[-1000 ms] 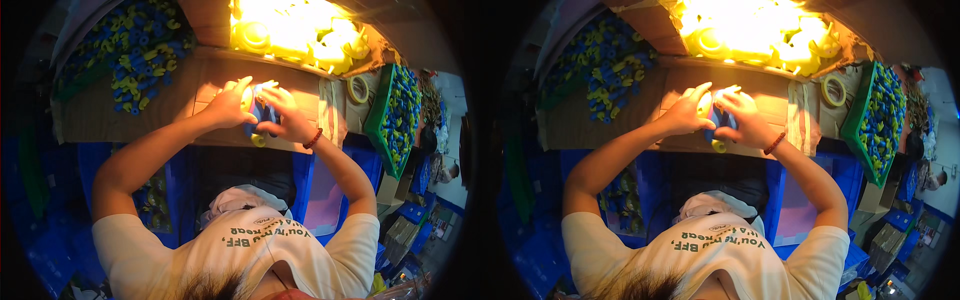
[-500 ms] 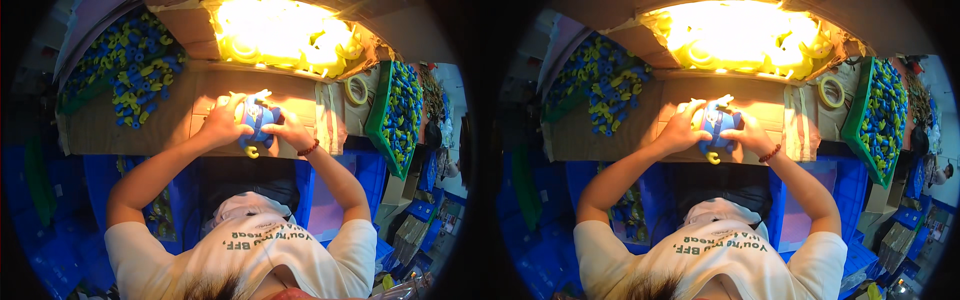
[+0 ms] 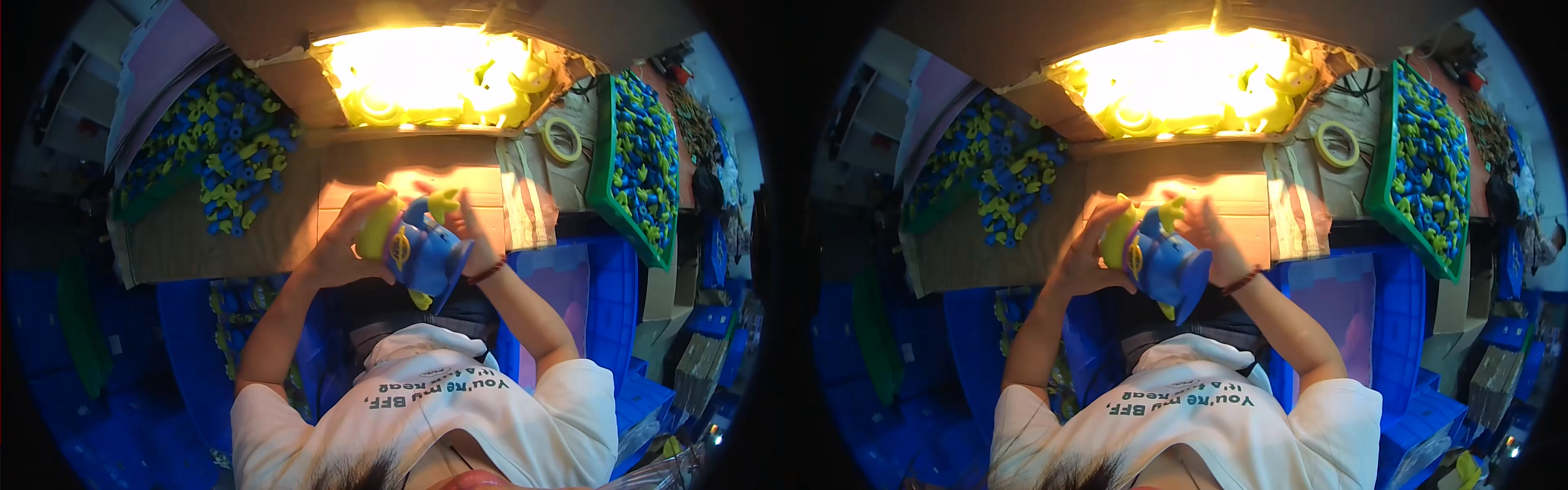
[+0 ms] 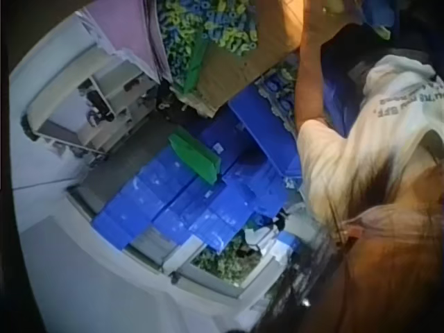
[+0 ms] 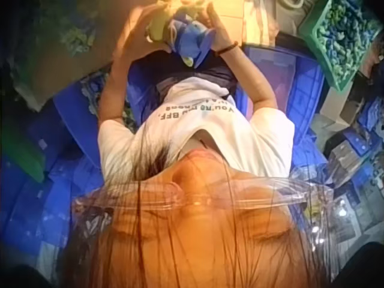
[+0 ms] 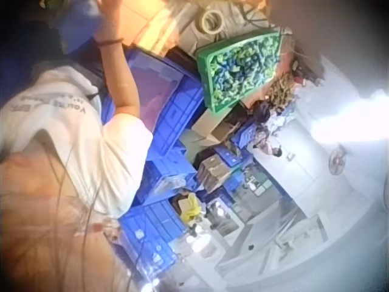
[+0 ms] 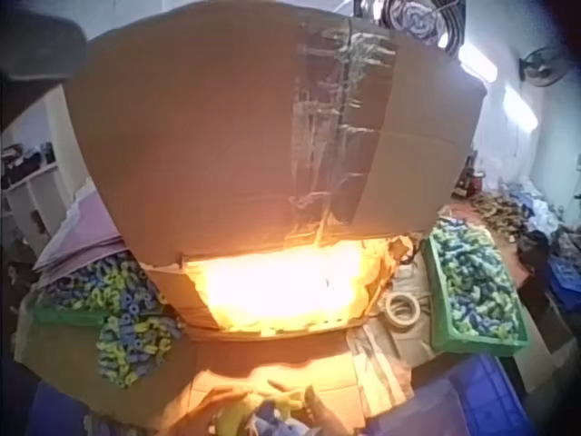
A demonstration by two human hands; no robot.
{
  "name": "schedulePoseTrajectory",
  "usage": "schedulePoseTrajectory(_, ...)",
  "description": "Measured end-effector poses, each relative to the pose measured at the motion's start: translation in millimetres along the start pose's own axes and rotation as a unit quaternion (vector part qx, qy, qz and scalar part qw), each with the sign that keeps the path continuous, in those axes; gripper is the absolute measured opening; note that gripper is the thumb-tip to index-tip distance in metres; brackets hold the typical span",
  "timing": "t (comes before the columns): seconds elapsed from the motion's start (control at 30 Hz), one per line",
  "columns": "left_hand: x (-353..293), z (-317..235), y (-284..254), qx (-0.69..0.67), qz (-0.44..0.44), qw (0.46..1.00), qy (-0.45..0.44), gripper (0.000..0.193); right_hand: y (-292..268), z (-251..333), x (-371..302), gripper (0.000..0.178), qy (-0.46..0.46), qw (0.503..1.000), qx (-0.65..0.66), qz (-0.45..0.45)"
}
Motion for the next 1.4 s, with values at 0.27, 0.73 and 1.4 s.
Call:
schedulePoseTrajectory(0.27, -19.4, -12.8, 50.5, -0.471, -0.322, 0.807, -0.152, 0.044, 43.9, -31.8, -7.1, 0.050, -0.118, 0.971, -0.194, -0.076)
schedulePoseTrajectory(0.73, -45.1, 11.6, 44.4, -0.158, -0.387, 0.891, -0.179, 0.059, 22.5, -75.5, 19.8, 0.044, -0.061, 0.996, 0.009, -0.065)
schedulePoseTrajectory(1.4, -607.6, 29.9, -38.0, 0.046, -0.806, 0.461, -0.367, 0.117, 78.3, -161.9, 104.1, 0.074, -0.298, 0.333, -0.890, 0.091)
Point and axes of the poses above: each hand's wrist, its own x-axis towards the middle knuckle, its own y-axis out of the palm, z = x × y, the point moved 3 cm from there along x, towards the middle knuckle, and after that the axes turned 6 degrees about -x, right-handed, at the moved point
